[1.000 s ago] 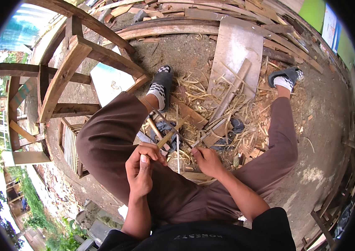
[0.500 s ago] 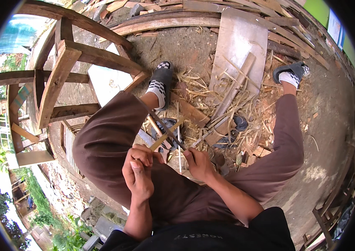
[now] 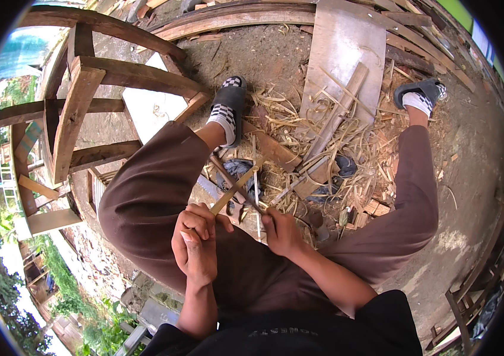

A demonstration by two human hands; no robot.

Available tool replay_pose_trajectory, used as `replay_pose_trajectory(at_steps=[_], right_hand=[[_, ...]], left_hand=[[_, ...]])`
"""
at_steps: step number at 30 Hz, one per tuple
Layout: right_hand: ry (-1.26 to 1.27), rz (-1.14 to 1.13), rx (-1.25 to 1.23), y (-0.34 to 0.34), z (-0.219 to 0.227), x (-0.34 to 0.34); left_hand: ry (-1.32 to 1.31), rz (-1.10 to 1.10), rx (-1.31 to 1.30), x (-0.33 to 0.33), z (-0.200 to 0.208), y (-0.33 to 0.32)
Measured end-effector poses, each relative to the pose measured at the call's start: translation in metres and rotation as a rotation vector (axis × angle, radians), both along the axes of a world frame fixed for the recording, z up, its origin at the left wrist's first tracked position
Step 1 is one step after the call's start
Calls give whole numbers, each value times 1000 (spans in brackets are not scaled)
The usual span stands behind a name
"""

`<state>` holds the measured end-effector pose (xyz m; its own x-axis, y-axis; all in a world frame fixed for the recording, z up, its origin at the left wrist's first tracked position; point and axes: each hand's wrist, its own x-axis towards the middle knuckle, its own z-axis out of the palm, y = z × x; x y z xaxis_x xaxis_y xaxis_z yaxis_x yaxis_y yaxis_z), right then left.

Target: The person sits on the ground and uses a machete to shave thin strips from a small wooden stick. The person repeatedly draws the blade along the stick to produce wood shavings, which accumulate on the floor.

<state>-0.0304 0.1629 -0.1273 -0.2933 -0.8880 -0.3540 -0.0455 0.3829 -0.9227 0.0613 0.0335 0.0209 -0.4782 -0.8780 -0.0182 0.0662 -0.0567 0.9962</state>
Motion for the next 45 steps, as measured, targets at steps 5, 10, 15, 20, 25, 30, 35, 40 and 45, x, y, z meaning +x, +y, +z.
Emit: replay_pose_trajectory(at_steps=[5,10,15,20,25,30,35,40,45], right_hand=[[-13,-20,237,-9,-15,-13],[92,-29,-192,-5,8,-4],[37,-23,353,-11,-38,-8],[109,7,-81,-6,-1,-8],[126,-54,269,-8,-58,-3],[96,-44,42,-4,-31,-8],[110,-106,185,-5,-62,3],[165,-55,228,-6,-78,-8],[138,-33,-19,0,-58,-7]], left_hand=[[31,126,46,-1,1,-7],[0,27,-6,2,0,0],[14,66,6,4,-1,-5],[21,28,1,8,-6,1],[8,23,13,7,-1,-3],[27,4,14,6,-1,-1],[-14,-12,13,5,0,0],[-12,21,17,4,3,-3],[-10,-22,-3,6,-1,1]])
